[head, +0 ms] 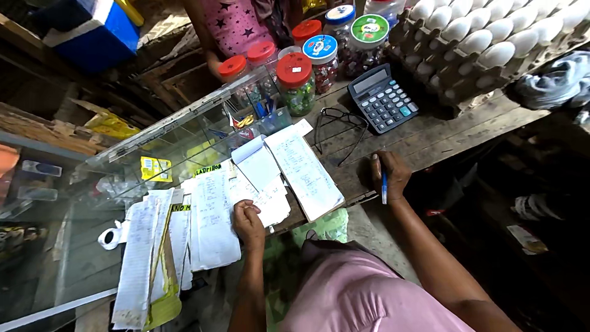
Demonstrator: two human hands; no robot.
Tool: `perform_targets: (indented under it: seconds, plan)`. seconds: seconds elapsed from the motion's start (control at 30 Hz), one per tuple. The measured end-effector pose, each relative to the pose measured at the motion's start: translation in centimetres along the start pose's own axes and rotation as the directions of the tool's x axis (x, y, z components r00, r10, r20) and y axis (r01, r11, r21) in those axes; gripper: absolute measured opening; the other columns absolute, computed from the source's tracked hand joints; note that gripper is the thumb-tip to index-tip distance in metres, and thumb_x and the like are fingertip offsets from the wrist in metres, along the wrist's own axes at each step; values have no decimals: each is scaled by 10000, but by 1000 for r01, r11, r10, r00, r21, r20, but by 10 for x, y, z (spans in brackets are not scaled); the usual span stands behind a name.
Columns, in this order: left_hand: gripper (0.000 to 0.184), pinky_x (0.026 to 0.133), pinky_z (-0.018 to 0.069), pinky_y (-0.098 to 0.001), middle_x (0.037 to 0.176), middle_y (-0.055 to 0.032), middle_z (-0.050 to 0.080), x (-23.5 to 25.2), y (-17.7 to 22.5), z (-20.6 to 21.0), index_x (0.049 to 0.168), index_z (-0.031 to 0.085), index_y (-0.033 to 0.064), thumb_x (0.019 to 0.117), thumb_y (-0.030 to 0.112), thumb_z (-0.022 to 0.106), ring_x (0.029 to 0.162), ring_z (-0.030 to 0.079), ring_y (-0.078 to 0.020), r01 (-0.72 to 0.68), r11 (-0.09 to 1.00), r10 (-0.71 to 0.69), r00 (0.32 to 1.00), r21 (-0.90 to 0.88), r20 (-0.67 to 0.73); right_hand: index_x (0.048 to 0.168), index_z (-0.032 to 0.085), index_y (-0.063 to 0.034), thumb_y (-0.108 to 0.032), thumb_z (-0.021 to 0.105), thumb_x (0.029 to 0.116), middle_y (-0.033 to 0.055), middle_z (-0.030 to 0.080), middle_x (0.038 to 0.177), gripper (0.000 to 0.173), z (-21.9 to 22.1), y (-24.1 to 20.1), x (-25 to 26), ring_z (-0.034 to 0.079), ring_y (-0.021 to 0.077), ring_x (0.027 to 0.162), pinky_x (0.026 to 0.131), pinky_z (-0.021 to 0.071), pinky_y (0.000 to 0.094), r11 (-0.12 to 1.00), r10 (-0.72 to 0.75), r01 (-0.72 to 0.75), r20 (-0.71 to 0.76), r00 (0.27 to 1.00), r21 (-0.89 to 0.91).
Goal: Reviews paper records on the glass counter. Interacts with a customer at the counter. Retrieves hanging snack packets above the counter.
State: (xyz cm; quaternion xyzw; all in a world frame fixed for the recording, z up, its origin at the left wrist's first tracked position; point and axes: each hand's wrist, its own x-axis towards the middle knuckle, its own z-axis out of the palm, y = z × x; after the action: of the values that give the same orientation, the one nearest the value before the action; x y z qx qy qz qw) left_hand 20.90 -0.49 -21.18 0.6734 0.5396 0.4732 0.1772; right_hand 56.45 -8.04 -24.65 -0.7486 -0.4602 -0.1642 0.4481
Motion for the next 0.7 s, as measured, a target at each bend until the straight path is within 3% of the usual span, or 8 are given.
perform_targets:
  seconds: [0.07,0.17,0.2,0.27,0.33,0.5,0.57,0.7]
  plan:
    - [254,605,495,-225,731,-13,607,0,0,1,1063,591,-55,968,66,389,638,576,-51,-12,1000,12,1000,-10,-2,1035,743,-15,-251,482,1022,209,719,915,352,-2,0,1,706,402,842,696,549,550,1000,13,-13,14,1000,15]
    - [242,617,503,-266,733,-51,599,0,2,-1,1086,596,-71,956,70,448,637,576,-89,-5,1000,5,1000,-3,-5,1146,722,0,-274,389,1065,227,729,1003,440,-10,-4,4,712,385,933,825,546,578,975,134,-153,124,983,162]
    - [231,613,503,-271,733,-58,594,0,3,0,1090,595,-74,950,72,484,629,571,-93,-7,1000,7,1000,0,-13,1173,712,6,-285,342,1079,197,724,956,480,-14,-6,7,705,309,882,829,555,515,937,197,-230,147,969,261]
    - [199,607,496,-229,738,-48,576,1,6,1,1065,575,-67,949,94,560,623,555,-59,-20,1000,20,999,11,-31,1176,689,-6,-314,249,1104,29,627,823,543,-20,-15,15,581,69,710,727,525,275,775,332,-390,204,921,498]
    - [194,606,501,-248,731,-63,590,1,7,0,1020,591,-67,944,111,593,621,567,-78,-23,998,25,999,54,-36,1150,670,2,-311,226,1100,-30,614,836,545,-31,-33,18,517,0,669,679,475,207,618,393,-497,307,867,610]
    - [190,618,522,-299,735,-89,621,2,8,0,991,627,-54,955,132,609,633,599,-125,-17,992,19,1000,122,-21,1117,656,4,-125,481,1019,-27,646,807,238,-31,-65,6,600,49,646,637,556,246,484,197,-462,421,885,744]
    - [189,626,527,-305,742,-86,630,2,7,0,993,635,-44,953,139,610,640,608,-128,-9,992,10,1000,127,-12,1007,658,-22,-78,562,987,4,677,798,113,-25,-72,2,649,100,675,671,587,291,413,136,-457,443,886,788]
    - [191,643,540,-320,752,-90,649,2,8,0,986,651,-37,948,149,624,656,630,-138,19,990,-18,1000,143,-10,1053,682,11,-50,649,916,57,720,885,153,-21,-78,-4,697,139,771,753,608,322,400,65,-510,532,844,761]
